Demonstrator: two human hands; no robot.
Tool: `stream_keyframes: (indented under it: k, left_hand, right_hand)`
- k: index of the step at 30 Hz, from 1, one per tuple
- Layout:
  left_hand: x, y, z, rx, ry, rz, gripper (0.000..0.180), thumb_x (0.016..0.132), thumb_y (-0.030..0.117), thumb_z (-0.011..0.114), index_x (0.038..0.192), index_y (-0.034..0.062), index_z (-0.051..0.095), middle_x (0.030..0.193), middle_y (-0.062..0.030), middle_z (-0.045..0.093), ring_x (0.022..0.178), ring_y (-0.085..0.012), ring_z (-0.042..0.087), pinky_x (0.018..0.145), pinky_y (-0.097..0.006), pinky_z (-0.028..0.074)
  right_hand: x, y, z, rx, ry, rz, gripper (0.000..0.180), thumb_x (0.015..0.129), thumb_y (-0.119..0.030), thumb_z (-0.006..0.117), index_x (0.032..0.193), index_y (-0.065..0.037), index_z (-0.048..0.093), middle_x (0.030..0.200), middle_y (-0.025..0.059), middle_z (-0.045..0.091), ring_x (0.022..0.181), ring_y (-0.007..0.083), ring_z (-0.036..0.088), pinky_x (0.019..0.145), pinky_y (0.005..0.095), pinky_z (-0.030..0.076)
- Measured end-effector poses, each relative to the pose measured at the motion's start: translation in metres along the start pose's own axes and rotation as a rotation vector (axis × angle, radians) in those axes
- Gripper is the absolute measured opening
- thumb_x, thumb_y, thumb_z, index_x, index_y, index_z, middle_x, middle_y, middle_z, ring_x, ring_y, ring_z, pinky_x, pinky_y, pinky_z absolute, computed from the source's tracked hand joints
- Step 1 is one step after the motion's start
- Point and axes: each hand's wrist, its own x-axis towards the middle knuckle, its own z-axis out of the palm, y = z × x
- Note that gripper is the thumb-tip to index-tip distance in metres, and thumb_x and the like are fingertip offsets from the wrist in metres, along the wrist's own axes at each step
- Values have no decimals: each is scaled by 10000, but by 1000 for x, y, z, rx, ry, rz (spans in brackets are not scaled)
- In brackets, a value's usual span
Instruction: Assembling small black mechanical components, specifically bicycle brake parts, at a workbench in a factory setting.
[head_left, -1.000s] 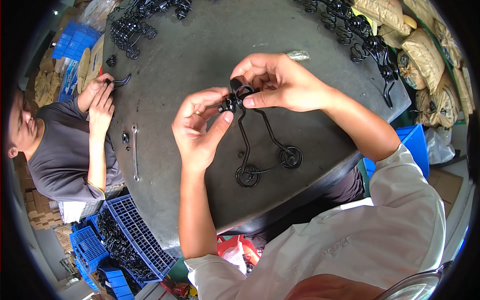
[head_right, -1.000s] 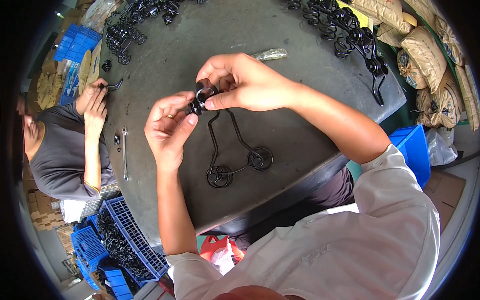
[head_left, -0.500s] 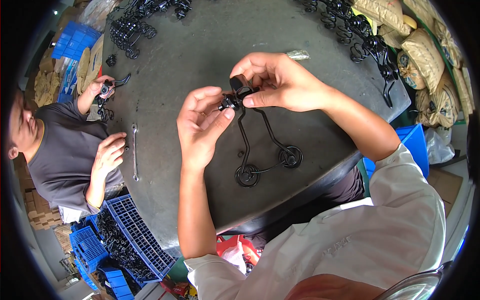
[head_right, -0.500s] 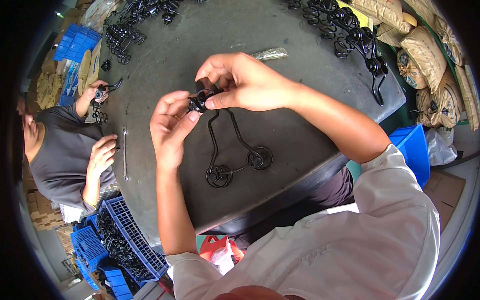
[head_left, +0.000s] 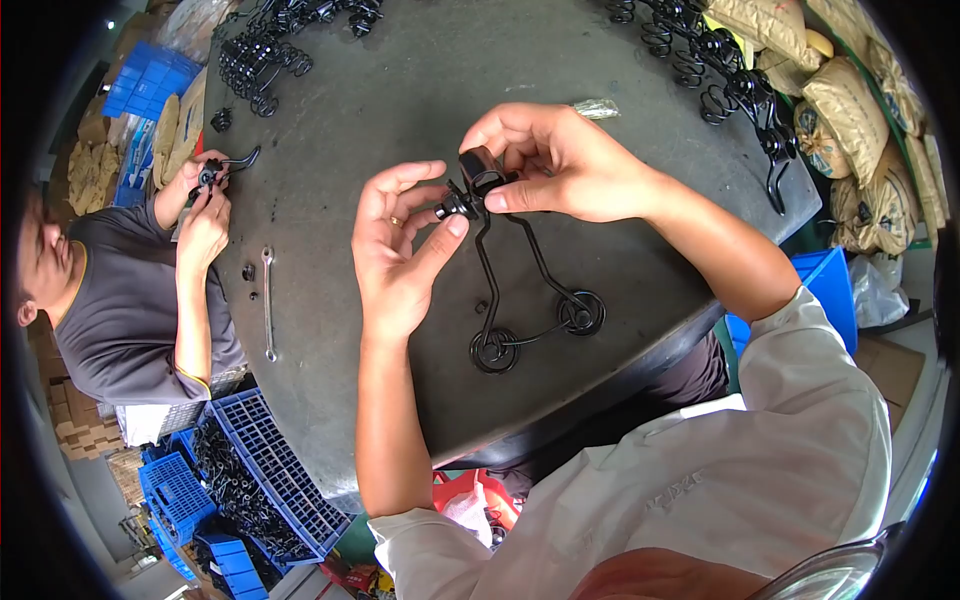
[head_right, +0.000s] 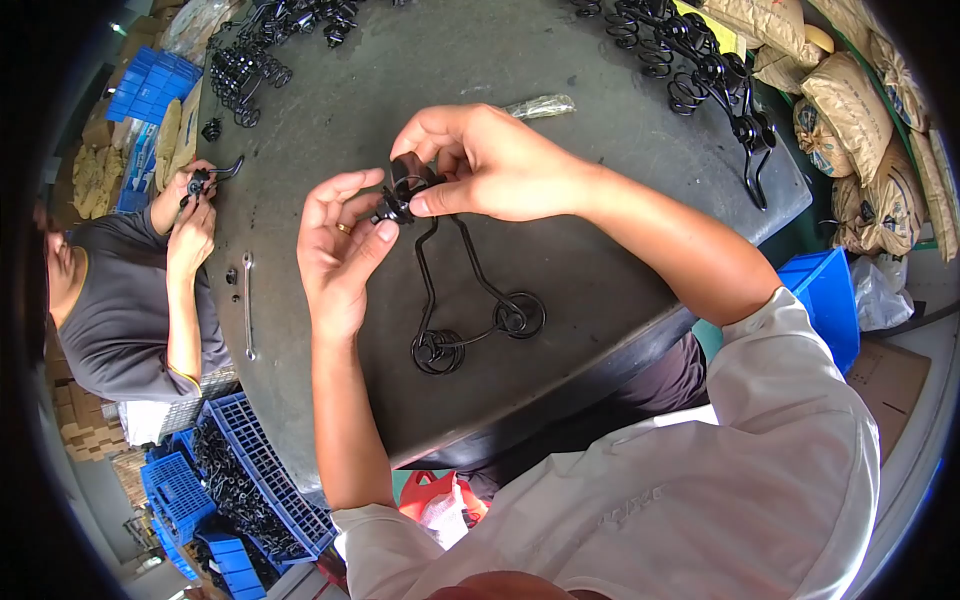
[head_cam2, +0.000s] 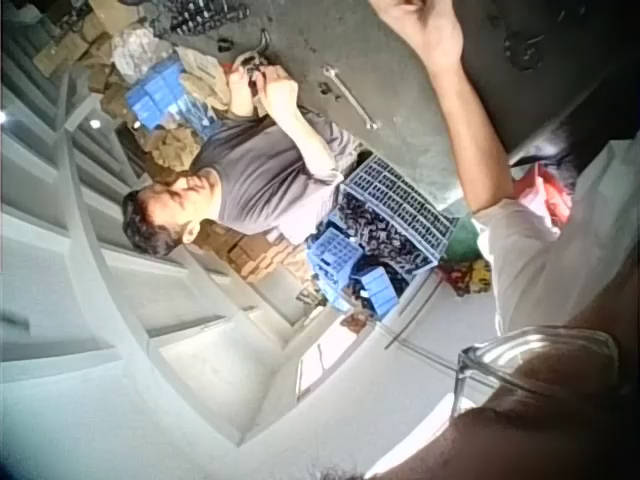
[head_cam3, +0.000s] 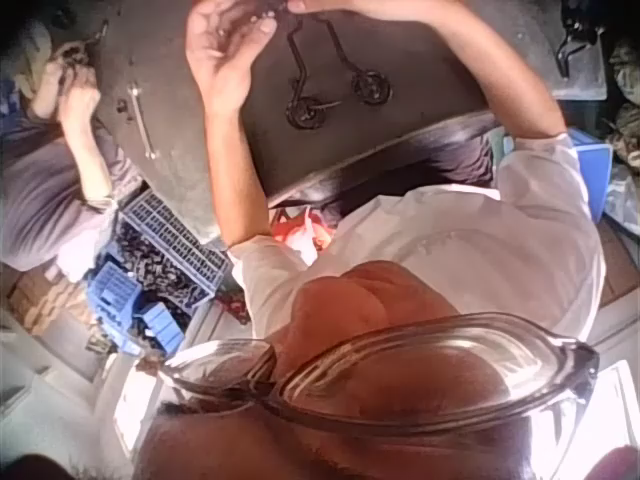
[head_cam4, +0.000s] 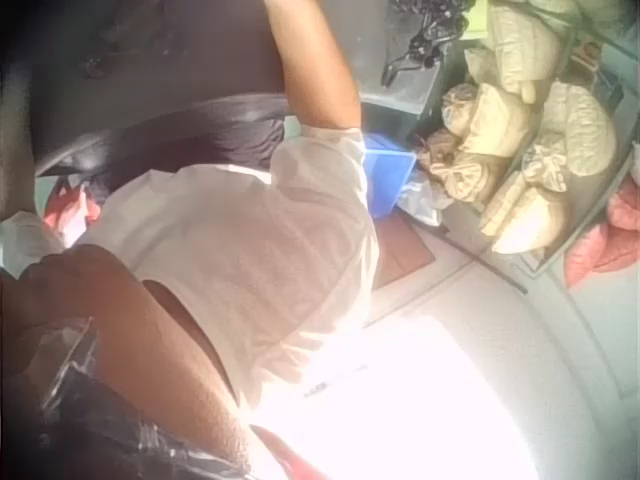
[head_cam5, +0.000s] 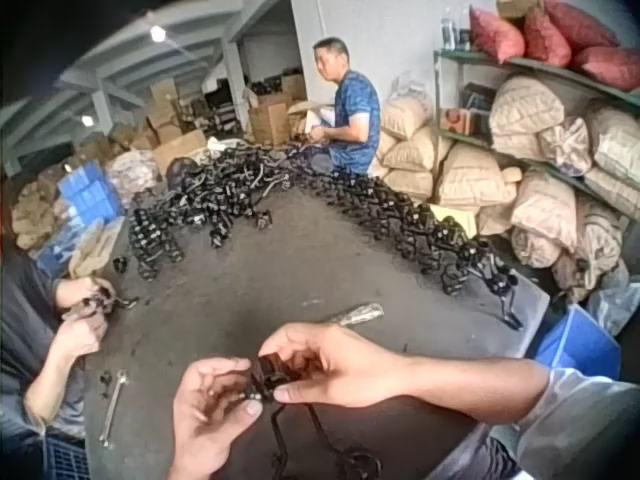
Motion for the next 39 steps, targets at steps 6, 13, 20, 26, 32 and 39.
stream_keyframes:
  k: [6,13,20,26,32,39]
  left_hand:
    - [0,-5,-4,79,-9,79,409,869,-25,787,1240,41,627,1162,-73,724,1060,-166,679,925,-319,520]
    - [-1,0,-7,297,9,142,295,863,5,812,1146,27,735,1032,-53,749,947,-147,693,813,-299,547]
    - [-2,8,-19,194,-77,61,302,838,-8,825,1126,24,740,1027,-49,745,921,-139,681,811,-291,541]
    - [-4,16,-25,224,-192,-15,299,796,-19,848,1067,32,733,1005,-31,745,906,-131,684,828,-292,537]
    - [-4,21,-24,284,-342,-69,306,761,4,871,1015,46,705,950,-16,746,874,-127,695,826,-294,517]
    - [-6,27,-19,315,-381,-57,302,747,-2,861,996,38,696,929,-20,740,851,-129,690,805,-294,506]
  right_hand:
    - [1,-1,0,30,10,-9,391,877,-73,814,1216,-9,630,980,41,708,759,83,598,664,260,479]
    - [0,-3,-2,45,31,22,373,880,-80,813,1199,-2,637,1010,48,723,763,74,600,665,250,475]
    - [-2,-6,0,84,-8,62,361,878,-76,812,1188,-3,642,1007,44,735,743,49,582,654,238,466]
    - [-4,-9,1,47,-100,72,344,860,-56,810,1160,-4,649,967,43,745,746,66,589,663,250,471]
    - [-7,-12,1,-59,-231,64,360,834,-68,812,1146,-6,645,923,56,748,735,111,608,673,293,490]
    - [-12,-24,3,-150,-232,55,375,819,-73,816,1139,8,638,892,81,742,730,145,630,658,322,501]
